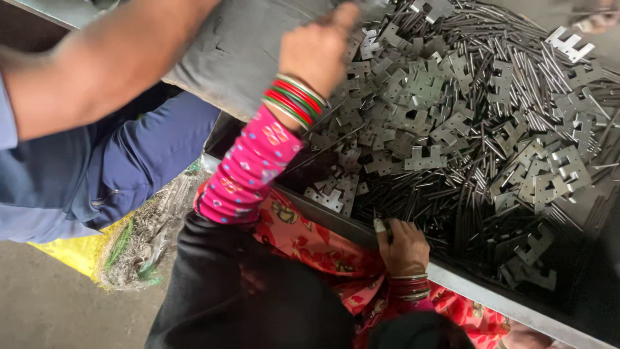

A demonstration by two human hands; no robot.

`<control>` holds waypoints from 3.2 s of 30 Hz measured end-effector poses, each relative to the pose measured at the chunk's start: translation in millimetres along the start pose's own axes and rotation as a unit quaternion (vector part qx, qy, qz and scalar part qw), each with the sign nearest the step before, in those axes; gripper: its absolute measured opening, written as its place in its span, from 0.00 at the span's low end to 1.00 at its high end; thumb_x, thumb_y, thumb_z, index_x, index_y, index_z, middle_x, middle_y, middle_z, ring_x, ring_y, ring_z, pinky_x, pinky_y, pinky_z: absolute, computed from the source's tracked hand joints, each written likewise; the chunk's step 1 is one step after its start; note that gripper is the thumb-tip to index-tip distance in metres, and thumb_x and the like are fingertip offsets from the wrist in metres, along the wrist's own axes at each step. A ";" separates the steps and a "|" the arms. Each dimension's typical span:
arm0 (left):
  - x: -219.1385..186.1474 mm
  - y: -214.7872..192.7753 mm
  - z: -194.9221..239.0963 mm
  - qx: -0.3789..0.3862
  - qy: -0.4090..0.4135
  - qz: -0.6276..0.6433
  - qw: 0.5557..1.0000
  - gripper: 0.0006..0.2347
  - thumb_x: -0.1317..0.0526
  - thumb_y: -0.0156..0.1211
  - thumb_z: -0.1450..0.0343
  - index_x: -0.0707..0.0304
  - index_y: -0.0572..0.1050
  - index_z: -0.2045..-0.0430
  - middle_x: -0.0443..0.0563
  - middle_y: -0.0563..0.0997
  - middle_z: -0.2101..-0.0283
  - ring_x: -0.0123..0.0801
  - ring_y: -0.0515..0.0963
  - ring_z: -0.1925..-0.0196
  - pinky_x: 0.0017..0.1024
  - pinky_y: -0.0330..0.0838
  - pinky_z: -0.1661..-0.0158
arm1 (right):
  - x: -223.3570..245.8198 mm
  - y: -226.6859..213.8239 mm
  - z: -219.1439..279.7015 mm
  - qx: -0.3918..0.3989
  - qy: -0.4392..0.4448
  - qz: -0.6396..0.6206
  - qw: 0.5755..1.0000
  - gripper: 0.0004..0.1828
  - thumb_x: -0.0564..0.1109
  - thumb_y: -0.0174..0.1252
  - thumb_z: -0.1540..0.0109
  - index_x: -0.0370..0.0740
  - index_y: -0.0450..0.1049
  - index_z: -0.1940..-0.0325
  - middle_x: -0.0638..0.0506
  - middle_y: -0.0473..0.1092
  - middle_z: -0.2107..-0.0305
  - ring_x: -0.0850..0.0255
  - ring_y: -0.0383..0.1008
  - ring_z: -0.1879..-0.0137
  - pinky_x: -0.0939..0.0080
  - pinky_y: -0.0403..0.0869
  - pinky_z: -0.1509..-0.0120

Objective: The person sorts through a bin of metal hinge components and long metal rods, picking up specific metal plates and checking them before setting them aside.

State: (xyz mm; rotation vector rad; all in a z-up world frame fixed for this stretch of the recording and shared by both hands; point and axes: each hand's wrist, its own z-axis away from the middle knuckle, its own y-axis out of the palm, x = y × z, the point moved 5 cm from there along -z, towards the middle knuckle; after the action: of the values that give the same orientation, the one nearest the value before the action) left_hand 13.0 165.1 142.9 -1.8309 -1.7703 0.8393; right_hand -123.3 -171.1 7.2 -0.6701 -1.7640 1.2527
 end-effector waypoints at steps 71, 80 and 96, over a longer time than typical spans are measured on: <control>-224.9 177.6 184.9 0.412 -0.152 0.473 0.763 0.38 0.28 0.53 0.38 0.71 0.79 0.56 0.70 0.85 0.62 0.58 0.86 0.58 0.46 0.78 0.55 | -55.1 40.6 -20.0 -0.024 -0.037 -0.349 0.936 0.15 0.44 0.55 0.28 0.29 0.72 0.42 0.39 0.76 0.56 0.56 0.78 0.52 0.59 0.72 0.45; -206.5 233.5 179.5 0.417 -0.281 0.436 0.746 0.28 0.39 0.52 0.32 0.68 0.79 0.57 0.69 0.86 0.61 0.59 0.86 0.56 0.48 0.79 0.54 | -52.6 38.3 -8.7 0.060 0.039 0.041 0.997 0.23 0.59 0.53 0.32 0.36 0.79 0.52 0.32 0.76 0.69 0.34 0.76 0.61 0.39 0.73 0.56; -225.8 219.4 154.4 0.396 -0.167 0.422 0.798 0.16 0.55 0.59 0.37 0.65 0.84 0.62 0.65 0.86 0.58 0.55 0.86 0.51 0.45 0.79 0.50 | -17.1 20.3 -6.2 0.006 0.047 0.020 0.999 0.26 0.60 0.52 0.31 0.33 0.79 0.54 0.31 0.74 0.72 0.37 0.77 0.64 0.43 0.73 0.59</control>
State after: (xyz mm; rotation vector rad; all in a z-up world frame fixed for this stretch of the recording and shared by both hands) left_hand 65.0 -88.2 -93.9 -1.8369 -0.4172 1.9609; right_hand -110.4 -174.7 -16.5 -0.7494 -1.6724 1.2371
